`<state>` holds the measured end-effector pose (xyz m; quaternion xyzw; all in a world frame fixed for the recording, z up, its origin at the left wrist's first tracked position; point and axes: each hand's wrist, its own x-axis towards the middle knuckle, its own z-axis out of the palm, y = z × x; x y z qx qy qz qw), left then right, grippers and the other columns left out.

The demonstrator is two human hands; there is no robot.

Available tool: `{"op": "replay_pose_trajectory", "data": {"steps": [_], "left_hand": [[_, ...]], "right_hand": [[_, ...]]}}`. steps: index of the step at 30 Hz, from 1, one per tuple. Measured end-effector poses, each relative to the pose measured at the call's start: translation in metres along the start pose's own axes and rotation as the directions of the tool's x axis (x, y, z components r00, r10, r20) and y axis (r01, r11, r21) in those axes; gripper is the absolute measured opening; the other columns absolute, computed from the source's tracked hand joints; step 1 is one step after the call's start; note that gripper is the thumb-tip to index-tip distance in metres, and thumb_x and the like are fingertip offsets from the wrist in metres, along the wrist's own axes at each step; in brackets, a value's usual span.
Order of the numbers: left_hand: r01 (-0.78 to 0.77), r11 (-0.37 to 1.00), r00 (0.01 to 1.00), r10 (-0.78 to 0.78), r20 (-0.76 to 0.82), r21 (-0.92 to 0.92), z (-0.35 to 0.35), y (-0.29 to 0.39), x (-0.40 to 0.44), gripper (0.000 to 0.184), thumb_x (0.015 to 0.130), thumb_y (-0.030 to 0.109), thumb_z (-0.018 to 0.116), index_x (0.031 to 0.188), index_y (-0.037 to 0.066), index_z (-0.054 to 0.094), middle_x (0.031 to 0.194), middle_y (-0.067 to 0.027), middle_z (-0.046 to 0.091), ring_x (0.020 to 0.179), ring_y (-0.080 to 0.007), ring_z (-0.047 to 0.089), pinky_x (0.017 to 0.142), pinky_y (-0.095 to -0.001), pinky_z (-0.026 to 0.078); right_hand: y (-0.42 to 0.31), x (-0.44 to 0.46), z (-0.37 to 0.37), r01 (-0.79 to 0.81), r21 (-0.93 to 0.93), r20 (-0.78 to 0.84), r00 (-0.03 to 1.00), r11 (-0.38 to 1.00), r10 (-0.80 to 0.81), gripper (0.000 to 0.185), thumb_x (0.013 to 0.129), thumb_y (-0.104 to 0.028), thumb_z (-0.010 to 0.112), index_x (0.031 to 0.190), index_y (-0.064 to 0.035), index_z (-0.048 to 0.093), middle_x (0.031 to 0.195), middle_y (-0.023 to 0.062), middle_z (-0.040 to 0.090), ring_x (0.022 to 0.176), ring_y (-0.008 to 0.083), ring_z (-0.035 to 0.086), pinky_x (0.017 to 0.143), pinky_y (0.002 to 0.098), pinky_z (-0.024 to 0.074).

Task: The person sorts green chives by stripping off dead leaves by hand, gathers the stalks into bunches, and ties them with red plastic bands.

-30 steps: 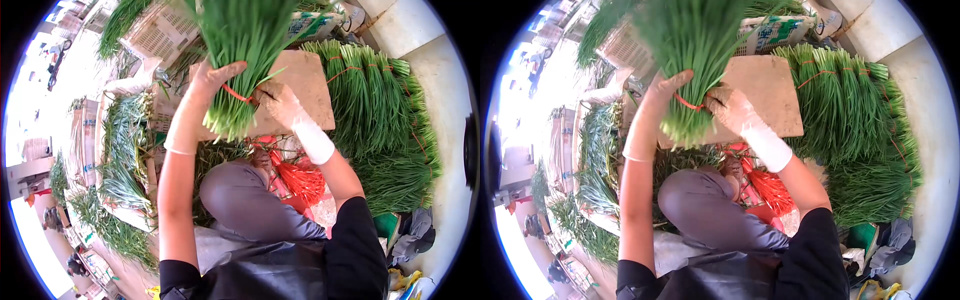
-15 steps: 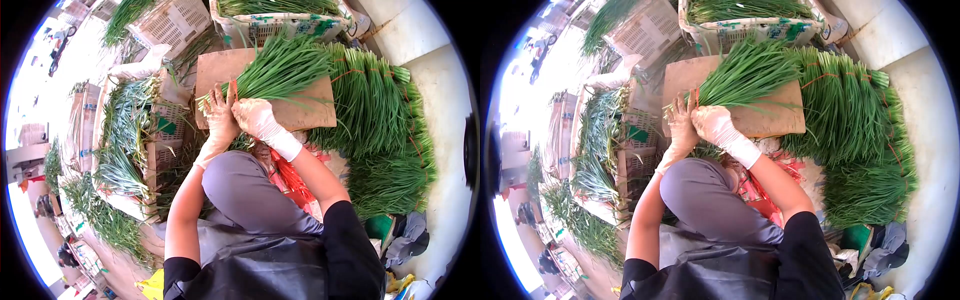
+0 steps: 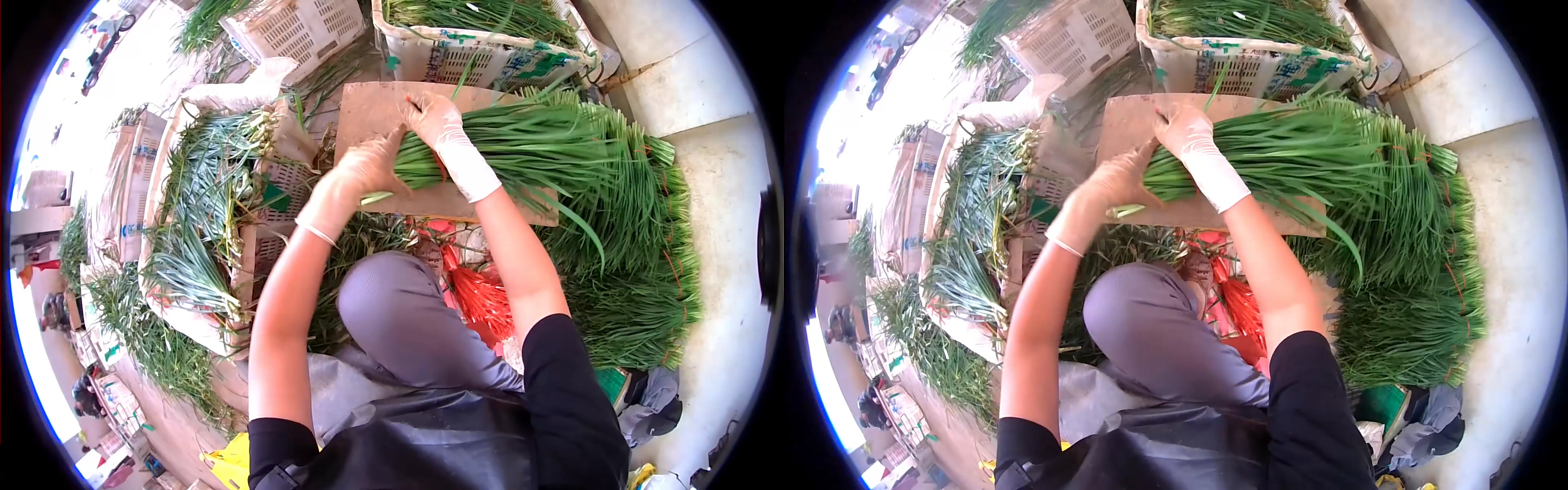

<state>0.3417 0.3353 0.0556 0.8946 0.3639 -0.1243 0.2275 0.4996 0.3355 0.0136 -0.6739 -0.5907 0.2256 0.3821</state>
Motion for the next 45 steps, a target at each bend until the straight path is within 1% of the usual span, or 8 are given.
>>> {"op": "replay_pose_trajectory", "data": {"steps": [6,9,26,28,32,34,36,45], "left_hand": [[0.067,0.971,0.883,0.049,-0.467,0.229,0.069,0.02,-0.008,0.105,0.054,0.041,0.08,0.134,0.0,0.027,0.126,-0.0178,0.043,0.114,-0.0305,0.045,0.096,-0.0402,0.035],[-0.021,0.992,0.867,0.08,-0.493,0.124,0.072,0.011,-0.009,0.104,0.054,0.042,0.079,0.134,0.001,0.027,0.127,-0.0185,0.043,0.116,-0.0331,0.044,0.098,-0.0412,0.033],[-0.282,0.62,0.879,-0.138,-0.456,-0.732,0.059,0.032,0.024,0.031,0.078,0.019,0.067,0.101,0.0,0.06,0.086,-0.0149,0.064,0.076,-0.0272,0.062,0.07,-0.033,0.046],[-0.296,0.93,0.8,0.116,-0.589,-0.219,0.056,0.038,0.019,0.08,0.061,0.031,0.078,0.124,0.0,0.04,0.11,-0.0167,0.056,0.101,-0.0346,0.053,0.085,-0.0406,0.042],[-0.178,0.984,0.859,0.151,-0.489,-0.008,0.048,0.044,0.03,0.075,0.066,0.027,0.073,0.127,0.0,0.038,0.123,-0.0206,0.047,0.113,-0.0353,0.045,0.093,-0.0418,0.038],[0.103,0.679,0.459,-0.681,-0.571,-0.727,0.076,0.08,0.069,0.069,0.069,0.026,0.07,0.126,0.005,0.04,0.115,-0.0196,0.053,0.107,-0.0353,0.051,0.089,-0.0417,0.041],[0.156,0.94,0.948,-0.23,-0.222,-0.304,0.058,0.022,0.054,0.073,0.066,0.031,0.074,0.125,0.005,0.04,0.094,-0.0192,0.062,0.087,-0.0362,0.06,0.078,-0.0404,0.048],[0.005,0.99,0.941,0.043,-0.337,0.141,0.035,0.057,0.025,0.07,0.055,0.031,0.08,0.109,-0.001,0.047,0.094,-0.0197,0.058,0.089,-0.0365,0.056,0.08,-0.0439,0.044]], "right_hand": [[0.008,-0.01,-0.012,0.405,-0.396,0.066,0.908,0.824,-0.415,0.034,0.083,-0.032,0.055,0.104,-0.0067,0.062,0.099,0.0105,0.063,0.087,0.0253,0.062,0.081,0.0357,0.0468],[0.027,-0.009,0.013,-0.381,0.708,0.29,0.924,0.595,0.248,0.029,0.083,-0.027,0.065,0.086,0.0013,0.06,0.081,0.0045,0.059,0.07,0.009,0.055,0.066,0.024,0.0459],[0.052,0.001,0.026,0.07,0.93,-0.202,0.918,0.362,0.34,0.006,0.083,-0.01,0.059,0.084,-0.0047,0.061,0.089,0.0064,0.059,0.079,0.0158,0.058,0.073,0.0272,0.048],[0.051,0.013,0.01,0.462,-0.36,-0.603,0.548,0.811,-0.58,0.01,0.083,-0.009,0.06,0.088,-0.0009,0.058,0.07,0.0036,0.057,0.063,0.0123,0.056,0.059,0.0263,0.0465],[-0.026,-0.026,-0.03,-0.135,0.768,-0.032,0.968,0.627,0.248,0.011,0.085,-0.012,0.055,0.085,-0.001,0.056,0.061,0.006,0.055,0.053,0.0152,0.054,0.05,0.0296,0.0433],[-0.033,-0.077,-0.027,0.085,0.444,-0.365,0.926,0.892,0.093,0.012,0.086,-0.013,0.054,0.081,-0.0013,0.055,0.059,0.0063,0.054,0.051,0.0131,0.051,0.046,0.0282,0.0383],[-0.022,-0.145,-0.024,0.06,0.559,-0.237,0.967,0.827,0.09,0.011,0.084,-0.012,0.053,0.082,-0.0018,0.056,0.065,0.015,0.053,0.065,0.0278,0.055,0.06,0.0365,0.0433],[0.01,-0.152,-0.055,0.302,-0.192,0.167,0.948,0.934,-0.273,0.058,0.078,-0.037,0.062,0.126,-0.014,0.041,0.122,0.0141,0.044,0.115,0.0266,0.044,0.096,0.042,0.0349]]}}
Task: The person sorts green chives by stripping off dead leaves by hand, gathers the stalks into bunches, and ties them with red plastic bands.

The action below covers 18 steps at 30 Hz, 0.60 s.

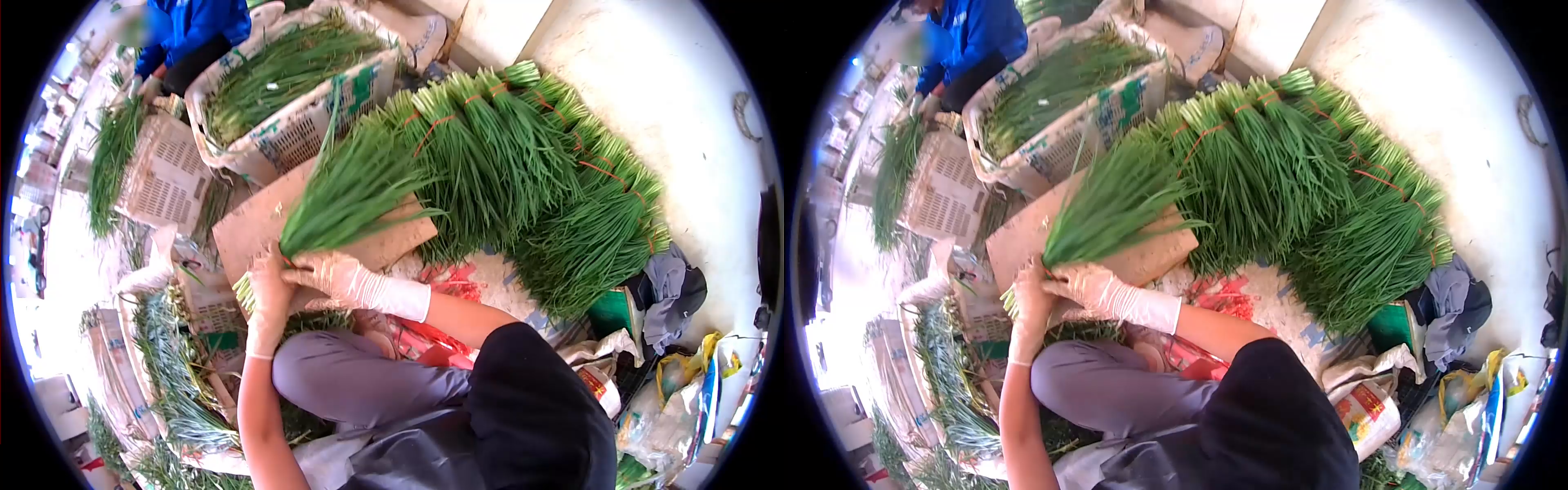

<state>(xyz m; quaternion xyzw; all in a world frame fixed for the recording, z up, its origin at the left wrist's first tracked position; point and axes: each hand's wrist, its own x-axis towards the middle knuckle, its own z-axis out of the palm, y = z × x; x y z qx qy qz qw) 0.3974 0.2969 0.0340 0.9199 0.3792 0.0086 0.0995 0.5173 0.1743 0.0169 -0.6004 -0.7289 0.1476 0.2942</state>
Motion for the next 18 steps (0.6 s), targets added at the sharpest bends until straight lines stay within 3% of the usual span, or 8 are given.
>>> {"op": "replay_pose_trajectory", "data": {"steps": [2,3,5,9,11,13,15,18], "left_hand": [[-0.117,0.985,0.992,0.122,-0.035,0.126,-0.021,0.009,-0.007,0.069,0.057,0.025,0.077,0.113,-0.001,0.047,0.101,-0.0179,0.054,0.097,-0.0349,0.051,0.089,-0.0432,0.039],[-0.129,0.983,0.989,0.136,-0.048,0.134,-0.041,0.02,-0.012,0.069,0.057,0.025,0.077,0.113,-0.001,0.047,0.101,-0.0179,0.054,0.097,-0.0349,0.051,0.089,-0.0432,0.039],[-0.38,0.837,0.871,0.467,-0.153,0.395,-0.075,0.046,-0.021,0.068,0.059,0.02,0.073,0.116,-0.003,0.045,0.106,-0.0167,0.05,0.102,-0.0323,0.047,0.093,-0.0438,0.036],[-0.513,0.77,0.776,0.605,-0.178,0.379,-0.123,0.095,-0.033,0.076,0.058,0.016,0.075,0.125,0.005,0.04,0.12,-0.016,0.046,0.117,-0.0339,0.041,0.101,-0.0515,0.027],[-0.519,0.802,0.788,0.582,-0.198,0.295,-0.141,0.108,-0.046,0.079,0.063,0.018,0.074,0.131,0.009,0.036,0.13,-0.0142,0.041,0.125,-0.0338,0.034,0.105,-0.0539,0.02],[-0.443,0.854,0.819,0.51,-0.262,0.273,-0.152,0.105,-0.057,0.078,0.065,0.018,0.073,0.133,0.009,0.036,0.134,-0.015,0.039,0.125,-0.0332,0.035,0.104,-0.0543,0.02],[-0.361,0.922,0.842,0.387,-0.377,0.139,-0.14,0.077,-0.066,0.069,0.068,0.018,0.07,0.129,0.008,0.041,0.13,-0.0146,0.044,0.12,-0.0316,0.042,0.104,-0.0518,0.024],[-0.266,0.964,0.89,0.236,-0.389,-0.023,-0.106,0.024,-0.079,0.06,0.071,0.013,0.067,0.125,0.006,0.044,0.12,-0.0143,0.053,0.111,-0.0332,0.049,0.101,-0.048,0.03]], "right_hand": [[-0.012,0.019,-0.069,0.013,-0.336,0.014,1.0,0.942,-0.009,0.1,0.066,-0.041,0.072,0.143,-0.024,0.011,0.139,0.0145,0.028,0.129,0.0332,0.029,0.108,0.0512,0.0153],[-0.009,0.02,-0.082,0.008,-0.347,-0.003,1.0,0.938,-0.01,0.1,0.066,-0.041,0.072,0.143,-0.024,0.011,0.139,0.0145,0.028,0.129,0.0332,0.029,0.108,0.0512,0.0153],[-0.007,0.018,-0.102,-0.006,-0.474,0.114,0.991,0.88,0.068,0.107,0.061,-0.038,0.076,0.143,-0.0234,0.01,0.135,0.0143,0.033,0.127,0.0323,0.032,0.106,0.0521,0.0196],[-0.029,-0.03,-0.148,-0.243,-0.326,0.017,0.965,0.914,0.263,0.094,0.063,-0.032,0.073,0.14,-0.0196,0.021,0.103,0.0147,0.057,0.096,0.031,0.056,0.087,0.0425,0.0434],[-0.025,-0.063,-0.176,-0.312,-0.26,-0.168,0.946,0.914,0.276,0.09,0.061,-0.035,0.075,0.137,-0.0137,0.031,0.09,0.0147,0.057,0.082,0.0286,0.059,0.074,0.0376,0.0483],[-0.008,-0.093,-0.206,-0.523,-0.242,-0.22,0.85,0.817,0.479,0.09,0.063,-0.036,0.073,0.138,-0.0138,0.029,0.09,0.016,0.057,0.079,0.029,0.06,0.071,0.0377,0.0498],[0.015,-0.11,-0.233,-0.734,-0.332,-0.292,0.677,0.592,0.676,0.091,0.063,-0.033,0.072,0.139,-0.0165,0.025,0.091,0.0167,0.057,0.081,0.0307,0.059,0.072,0.0389,0.0499],[0.095,-0.126,-0.248,-0.837,-0.308,-0.512,0.546,0.451,0.663,0.096,0.063,-0.033,0.073,0.141,-0.0208,0.018,0.095,0.0191,0.055,0.084,0.0321,0.059,0.075,0.0399,0.0497]]}}
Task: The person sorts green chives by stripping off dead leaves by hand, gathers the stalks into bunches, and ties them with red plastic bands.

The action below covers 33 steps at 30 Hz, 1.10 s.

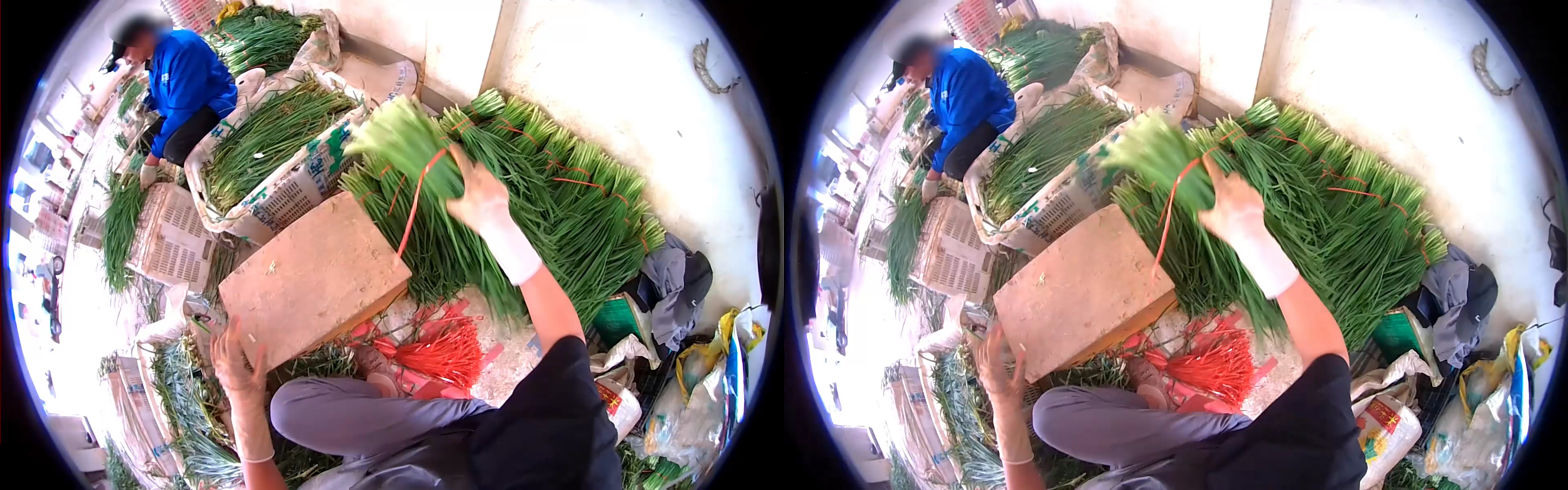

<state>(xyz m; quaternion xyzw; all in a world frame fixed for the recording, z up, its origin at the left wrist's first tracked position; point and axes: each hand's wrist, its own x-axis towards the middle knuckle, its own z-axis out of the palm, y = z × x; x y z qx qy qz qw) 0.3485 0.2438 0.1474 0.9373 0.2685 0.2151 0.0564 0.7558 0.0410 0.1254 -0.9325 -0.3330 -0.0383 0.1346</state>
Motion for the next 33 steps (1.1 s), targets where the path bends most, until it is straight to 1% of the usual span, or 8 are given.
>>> {"op": "replay_pose_trajectory", "data": {"steps": [11,16,17,18,21,29,30,33], "left_hand": [[0.712,0.602,0.701,-0.633,0.327,-0.361,0.037,-0.103,-0.188,0.051,0.077,0.001,0.062,0.126,0.005,0.048,0.097,-0.0075,0.059,0.084,-0.0142,0.056,0.077,-0.0257,0.045],[0.751,0.369,0.614,-0.696,0.374,-0.547,0.034,-0.082,-0.269,0.036,0.08,0.006,0.061,0.114,-0.001,0.053,0.101,-0.0051,0.06,0.086,-0.0136,0.056,0.079,-0.0253,0.045],[0.761,0.36,0.6,-0.706,0.375,-0.54,0.038,-0.079,-0.298,0.036,0.08,0.006,0.061,0.114,-0.001,0.053,0.101,-0.0051,0.06,0.086,-0.0136,0.056,0.079,-0.0253,0.045],[0.802,0.337,0.545,-0.75,0.375,-0.493,0.045,-0.078,-0.337,0.033,0.08,0.006,0.062,0.111,-0.002,0.055,0.096,-0.0044,0.061,0.083,-0.0129,0.056,0.077,-0.025,0.045],[0.914,0.237,0.364,-0.835,0.412,-0.329,0.033,-0.047,-0.345,0.026,0.079,0.004,0.062,0.103,-0.002,0.059,0.086,-0.0024,0.063,0.075,-0.0107,0.054,0.071,-0.0239,0.045],[0.962,0.225,0.173,-0.942,0.287,0.157,-0.009,-0.063,-0.452,0.026,0.075,0.006,0.062,0.1,0.001,0.062,0.082,-0.0092,0.066,0.072,-0.0164,0.06,0.07,-0.0277,0.049],[0.956,0.225,0.185,-0.96,0.21,0.187,-0.013,-0.066,-0.474,0.027,0.072,0.008,0.063,0.098,0.001,0.063,0.08,-0.0098,0.066,0.071,-0.0185,0.06,0.07,-0.0297,0.049],[0.951,0.214,0.193,-0.975,0.114,0.222,-0.025,-0.063,-0.489,0.021,0.071,0.008,0.063,0.091,0.002,0.064,0.078,-0.0114,0.065,0.069,-0.0201,0.06,0.069,-0.0318,0.049]], "right_hand": [[0.09,0.117,0.228,-0.262,-0.214,0.179,0.936,0.941,0.302,0.066,0.085,-0.018,0.04,0.144,-0.0277,0.009,0.139,0.0233,0.031,0.11,0.0351,0.049,0.087,0.0521,0.04],[0.032,0.0,0.173,0.255,-0.244,-0.347,0.878,0.936,-0.33,0.038,0.077,-0.02,0.061,0.114,-0.0124,0.055,0.106,0.0119,0.057,0.093,0.0251,0.057,0.077,0.0414,0.0471],[0.025,-0.088,0.208,0.511,0.121,-0.308,0.834,0.851,-0.457,0.024,0.077,-0.02,0.058,0.1,-0.0132,0.062,0.091,0.0088,0.062,0.08,0.0247,0.061,0.067,0.0407,0.0501],[-0.007,-0.13,0.197,0.314,0.03,0.359,0.883,0.949,-0.304,0.014,0.079,-0.018,0.052,0.085,-0.0092,0.062,0.065,0.0086,0.058,0.064,0.0245,0.061,0.052,0.0381,0.0488],[0.006,-0.235,0.301,0.35,0.178,0.614,0.691,0.92,-0.382,0.021,0.08,-0.015,0.049,0.094,-0.0086,0.063,0.096,0.0117,0.062,0.086,0.0267,0.063,0.069,0.0384,0.0506],[-0.018,-0.219,0.338,0.451,-0.312,0.658,0.738,0.836,-0.152,0.029,0.084,-0.017,0.046,0.106,-0.0071,0.062,0.114,0.0197,0.058,0.105,0.0315,0.057,0.088,0.044,0.0445],[0.004,-0.215,0.385,0.472,-0.145,0.861,0.494,0.869,-0.125,0.038,0.086,-0.019,0.046,0.123,-0.0131,0.052,0.135,0.0138,0.042,0.127,0.0335,0.036,0.097,0.0712,0.0107],[0.018,-0.236,0.434,0.358,-0.212,0.795,0.605,0.909,-0.053,0.037,0.088,-0.024,0.044,0.124,-0.0188,0.051,0.138,0.0121,0.039,0.126,0.0379,0.035,0.093,0.075,0.0069]]}}
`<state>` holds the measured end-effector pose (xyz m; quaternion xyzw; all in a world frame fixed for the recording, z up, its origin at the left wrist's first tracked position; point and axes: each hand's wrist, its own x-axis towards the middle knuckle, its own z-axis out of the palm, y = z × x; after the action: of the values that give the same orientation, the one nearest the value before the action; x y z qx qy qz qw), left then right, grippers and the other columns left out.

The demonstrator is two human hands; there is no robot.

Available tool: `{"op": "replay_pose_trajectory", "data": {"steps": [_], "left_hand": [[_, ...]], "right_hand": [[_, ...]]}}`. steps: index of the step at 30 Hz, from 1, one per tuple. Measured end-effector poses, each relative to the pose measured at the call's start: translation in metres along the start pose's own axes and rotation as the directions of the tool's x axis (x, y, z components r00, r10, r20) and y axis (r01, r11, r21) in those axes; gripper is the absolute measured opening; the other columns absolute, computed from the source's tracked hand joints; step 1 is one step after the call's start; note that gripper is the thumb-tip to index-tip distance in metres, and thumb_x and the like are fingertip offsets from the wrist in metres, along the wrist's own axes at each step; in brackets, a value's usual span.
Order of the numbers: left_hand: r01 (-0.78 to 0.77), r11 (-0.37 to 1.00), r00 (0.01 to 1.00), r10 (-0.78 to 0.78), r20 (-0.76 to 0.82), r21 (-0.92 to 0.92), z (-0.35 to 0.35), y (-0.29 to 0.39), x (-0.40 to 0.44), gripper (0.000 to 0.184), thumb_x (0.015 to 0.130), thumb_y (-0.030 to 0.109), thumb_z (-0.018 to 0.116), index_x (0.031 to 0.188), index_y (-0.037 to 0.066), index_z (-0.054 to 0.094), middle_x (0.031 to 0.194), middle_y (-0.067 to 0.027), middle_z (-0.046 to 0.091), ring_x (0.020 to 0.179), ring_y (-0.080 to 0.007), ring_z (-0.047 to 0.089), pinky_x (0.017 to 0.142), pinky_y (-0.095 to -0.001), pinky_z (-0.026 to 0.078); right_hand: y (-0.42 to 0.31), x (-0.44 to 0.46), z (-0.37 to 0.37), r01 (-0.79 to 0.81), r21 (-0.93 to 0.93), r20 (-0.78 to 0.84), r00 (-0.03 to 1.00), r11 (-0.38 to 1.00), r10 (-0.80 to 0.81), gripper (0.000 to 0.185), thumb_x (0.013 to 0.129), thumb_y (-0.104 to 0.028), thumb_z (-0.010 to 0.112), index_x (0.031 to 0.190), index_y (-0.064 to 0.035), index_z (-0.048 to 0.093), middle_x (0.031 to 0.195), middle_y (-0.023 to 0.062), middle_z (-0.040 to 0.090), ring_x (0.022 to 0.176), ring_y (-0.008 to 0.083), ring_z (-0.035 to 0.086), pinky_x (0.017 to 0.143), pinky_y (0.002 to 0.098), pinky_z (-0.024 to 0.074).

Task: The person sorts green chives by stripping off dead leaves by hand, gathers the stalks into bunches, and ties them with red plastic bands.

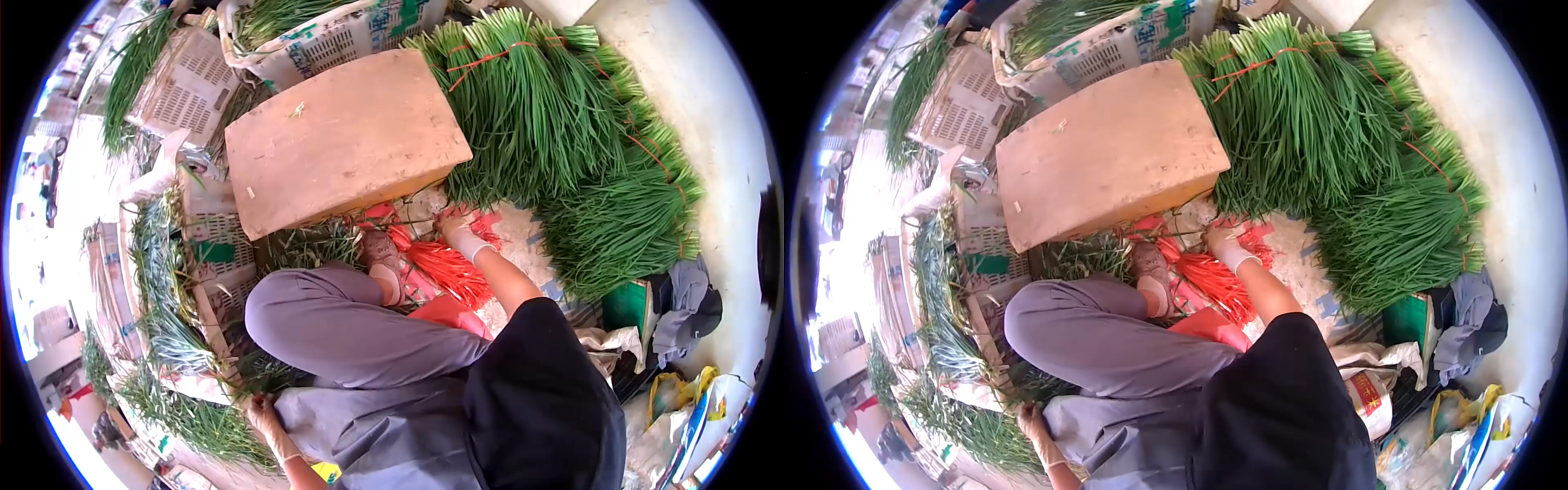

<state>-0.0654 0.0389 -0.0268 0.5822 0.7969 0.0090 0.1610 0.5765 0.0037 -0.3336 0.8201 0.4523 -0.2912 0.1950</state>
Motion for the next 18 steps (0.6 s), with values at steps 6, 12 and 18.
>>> {"op": "replay_pose_trajectory", "data": {"steps": [6,12,18], "left_hand": [[0.232,0.899,0.949,-0.293,-0.115,-0.372,-0.005,-0.058,0.011,0.021,0.072,0.004,0.062,0.093,0.001,0.059,0.083,-0.0108,0.061,0.073,-0.0201,0.057,0.071,-0.0318,0.047],[0.291,0.404,0.914,-0.385,0.127,-0.867,-0.007,-0.088,0.005,0.033,0.075,0.001,0.057,0.106,0.003,0.05,0.096,-0.0118,0.056,0.082,-0.0216,0.055,0.077,-0.0328,0.046],[0.21,0.657,0.971,-0.224,0.079,-0.724,-0.03,-0.037,-0.031,0.035,0.084,0.026,0.053,0.104,-0.001,0.062,0.09,-0.0103,0.062,0.083,-0.0182,0.054,0.082,-0.0302,0.042]], "right_hand": [[-0.01,-0.062,-0.099,0.137,-0.129,0.123,0.985,0.982,-0.121,0.038,0.086,-0.022,0.046,0.121,-0.0105,0.054,0.128,0.0155,0.049,0.122,0.0332,0.043,0.093,0.069,0.0214],[0.012,-0.081,-0.105,0.233,-0.164,0.114,0.97,0.959,-0.216,0.028,0.083,-0.016,0.047,0.101,-0.0043,0.066,0.1,0.0156,0.065,0.097,0.0258,0.062,0.075,0.0395,0.0496],[0.122,-0.19,-0.244,0.053,0.541,-0.081,0.997,0.839,-0.011,0.012,0.076,-0.017,0.065,0.073,-0.0063,0.067,0.056,0.0014,0.054,0.049,0.0133,0.047,0.046,0.0306,0.0385]]}}
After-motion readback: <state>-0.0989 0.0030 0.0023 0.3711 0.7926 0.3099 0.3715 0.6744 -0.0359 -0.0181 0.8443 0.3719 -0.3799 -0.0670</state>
